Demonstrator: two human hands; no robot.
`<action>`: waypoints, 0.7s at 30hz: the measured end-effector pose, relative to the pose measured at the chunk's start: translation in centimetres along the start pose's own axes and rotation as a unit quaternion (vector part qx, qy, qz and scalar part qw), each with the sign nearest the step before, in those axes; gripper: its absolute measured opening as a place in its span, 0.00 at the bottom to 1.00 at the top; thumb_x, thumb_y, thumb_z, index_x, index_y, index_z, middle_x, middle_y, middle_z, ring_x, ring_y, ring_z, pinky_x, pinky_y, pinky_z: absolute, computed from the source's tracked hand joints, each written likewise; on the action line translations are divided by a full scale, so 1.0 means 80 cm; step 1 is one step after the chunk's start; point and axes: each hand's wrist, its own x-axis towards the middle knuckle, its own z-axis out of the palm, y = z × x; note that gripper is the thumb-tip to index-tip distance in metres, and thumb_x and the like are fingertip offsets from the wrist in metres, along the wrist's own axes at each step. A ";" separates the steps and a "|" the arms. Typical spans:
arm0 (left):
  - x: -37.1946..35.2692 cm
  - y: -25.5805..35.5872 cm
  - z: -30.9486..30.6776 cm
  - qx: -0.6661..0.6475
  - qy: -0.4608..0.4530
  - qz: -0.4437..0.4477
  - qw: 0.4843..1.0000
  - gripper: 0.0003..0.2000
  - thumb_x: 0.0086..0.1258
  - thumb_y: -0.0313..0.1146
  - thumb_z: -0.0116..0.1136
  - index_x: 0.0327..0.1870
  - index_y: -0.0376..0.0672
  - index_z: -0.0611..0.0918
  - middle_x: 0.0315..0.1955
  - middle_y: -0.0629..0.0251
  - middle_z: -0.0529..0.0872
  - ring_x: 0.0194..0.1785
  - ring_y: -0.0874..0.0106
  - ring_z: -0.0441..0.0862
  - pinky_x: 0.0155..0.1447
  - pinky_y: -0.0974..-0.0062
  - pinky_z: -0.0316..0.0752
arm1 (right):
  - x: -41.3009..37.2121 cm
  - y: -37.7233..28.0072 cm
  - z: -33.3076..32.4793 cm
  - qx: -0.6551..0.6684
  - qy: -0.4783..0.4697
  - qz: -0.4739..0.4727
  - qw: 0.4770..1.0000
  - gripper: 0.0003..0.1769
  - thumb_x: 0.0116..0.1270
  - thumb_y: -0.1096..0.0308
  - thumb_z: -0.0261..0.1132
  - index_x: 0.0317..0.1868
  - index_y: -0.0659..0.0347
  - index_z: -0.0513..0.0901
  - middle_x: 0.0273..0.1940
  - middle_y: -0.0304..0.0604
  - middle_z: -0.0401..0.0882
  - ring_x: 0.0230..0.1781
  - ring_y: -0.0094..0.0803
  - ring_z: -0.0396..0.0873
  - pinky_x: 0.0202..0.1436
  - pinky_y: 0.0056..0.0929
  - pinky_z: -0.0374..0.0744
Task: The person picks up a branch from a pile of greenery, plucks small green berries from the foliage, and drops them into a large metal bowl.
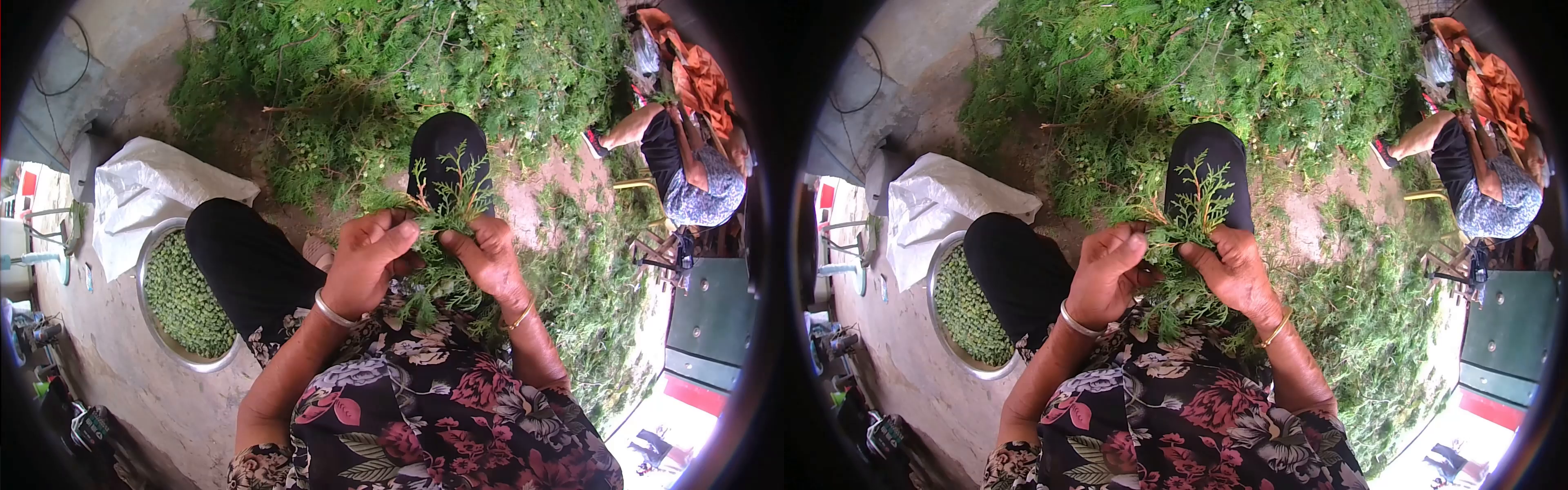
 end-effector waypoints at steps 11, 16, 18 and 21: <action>0.003 -0.011 -0.013 0.109 -0.026 0.020 0.993 0.08 0.60 0.20 0.58 0.40 0.29 0.81 0.36 0.64 0.84 0.38 0.75 0.82 0.43 0.77 0.76 | -0.006 0.029 0.023 -0.130 0.073 -0.131 0.980 0.15 0.52 0.74 0.71 0.19 0.65 0.71 0.17 0.47 0.70 0.19 0.47 0.73 0.22 0.40 0.68; -0.002 -0.005 -0.005 0.006 0.004 -0.033 0.999 0.08 0.57 0.19 0.60 0.37 0.27 0.81 0.32 0.62 0.84 0.34 0.76 0.81 0.40 0.79 0.76 | -0.004 0.017 0.017 -0.095 0.045 -0.111 0.988 0.12 0.52 0.75 0.71 0.22 0.65 0.73 0.18 0.47 0.71 0.20 0.46 0.73 0.23 0.39 0.69; -0.004 -0.008 -0.010 -0.031 0.005 -0.053 0.998 0.09 0.58 0.20 0.60 0.39 0.27 0.80 0.33 0.62 0.84 0.34 0.76 0.81 0.41 0.77 0.77 | -0.002 0.014 0.015 -0.094 0.037 -0.117 0.988 0.10 0.52 0.76 0.71 0.24 0.65 0.75 0.19 0.47 0.72 0.20 0.46 0.73 0.23 0.39 0.69; -0.007 -0.016 -0.020 -0.036 0.019 -0.079 0.996 0.15 0.57 0.20 0.58 0.48 0.33 0.79 0.37 0.63 0.84 0.35 0.76 0.81 0.39 0.80 0.77 | -0.003 0.017 0.015 -0.104 0.019 -0.128 0.986 0.08 0.51 0.76 0.71 0.28 0.65 0.78 0.21 0.47 0.74 0.21 0.46 0.74 0.24 0.38 0.70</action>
